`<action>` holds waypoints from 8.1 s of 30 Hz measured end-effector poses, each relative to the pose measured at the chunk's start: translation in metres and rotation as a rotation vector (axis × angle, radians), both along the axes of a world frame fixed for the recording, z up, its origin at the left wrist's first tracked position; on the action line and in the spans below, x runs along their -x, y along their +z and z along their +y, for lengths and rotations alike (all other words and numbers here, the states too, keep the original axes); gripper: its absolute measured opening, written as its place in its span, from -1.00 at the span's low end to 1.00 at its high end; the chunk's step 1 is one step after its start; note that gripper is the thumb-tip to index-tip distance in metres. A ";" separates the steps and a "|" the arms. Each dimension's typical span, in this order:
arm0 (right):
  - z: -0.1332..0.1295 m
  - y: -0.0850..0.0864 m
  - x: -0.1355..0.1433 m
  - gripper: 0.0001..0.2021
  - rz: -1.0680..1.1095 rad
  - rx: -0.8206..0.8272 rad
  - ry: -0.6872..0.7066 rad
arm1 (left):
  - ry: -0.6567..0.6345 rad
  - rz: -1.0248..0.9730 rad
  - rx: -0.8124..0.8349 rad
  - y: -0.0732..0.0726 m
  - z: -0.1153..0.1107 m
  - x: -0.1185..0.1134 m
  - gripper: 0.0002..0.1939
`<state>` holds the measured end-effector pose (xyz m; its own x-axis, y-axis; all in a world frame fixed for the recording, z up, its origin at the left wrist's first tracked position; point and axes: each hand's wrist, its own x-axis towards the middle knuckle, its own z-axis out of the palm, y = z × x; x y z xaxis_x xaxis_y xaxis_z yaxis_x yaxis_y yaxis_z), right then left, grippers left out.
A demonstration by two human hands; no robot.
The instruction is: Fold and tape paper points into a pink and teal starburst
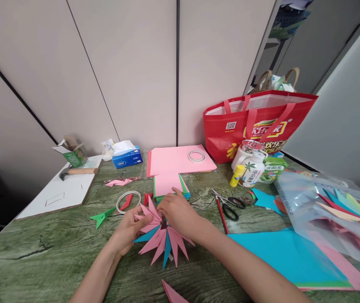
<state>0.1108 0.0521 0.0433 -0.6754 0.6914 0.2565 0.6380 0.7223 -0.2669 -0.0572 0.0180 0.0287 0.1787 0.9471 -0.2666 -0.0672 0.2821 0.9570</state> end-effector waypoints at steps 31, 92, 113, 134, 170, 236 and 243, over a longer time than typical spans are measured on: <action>-0.010 0.003 0.004 -0.88 0.035 -0.114 -0.002 | 0.044 0.229 -0.164 0.007 -0.001 -0.002 -0.71; -0.103 0.003 -0.022 -0.85 -0.254 0.390 0.106 | 0.023 -0.002 0.010 0.004 0.006 0.007 -0.47; -0.017 -0.027 -0.022 -0.55 1.181 0.932 -0.112 | -0.026 0.015 -0.010 0.012 -0.004 0.003 -0.72; -0.025 -0.040 -0.009 -0.70 1.356 1.028 -0.240 | -0.088 0.245 -0.247 -0.002 -0.002 -0.007 -0.74; -0.025 -0.049 -0.009 -0.76 1.245 0.871 -0.159 | -0.006 0.055 -0.097 -0.004 -0.004 -0.012 -0.76; -0.033 -0.037 -0.013 -0.91 0.767 0.175 -0.088 | -0.055 0.270 -0.250 -0.003 -0.008 -0.016 -0.68; -0.034 -0.045 -0.011 -0.86 0.611 -0.076 -0.030 | -0.015 0.151 -0.160 0.000 -0.007 -0.018 -0.71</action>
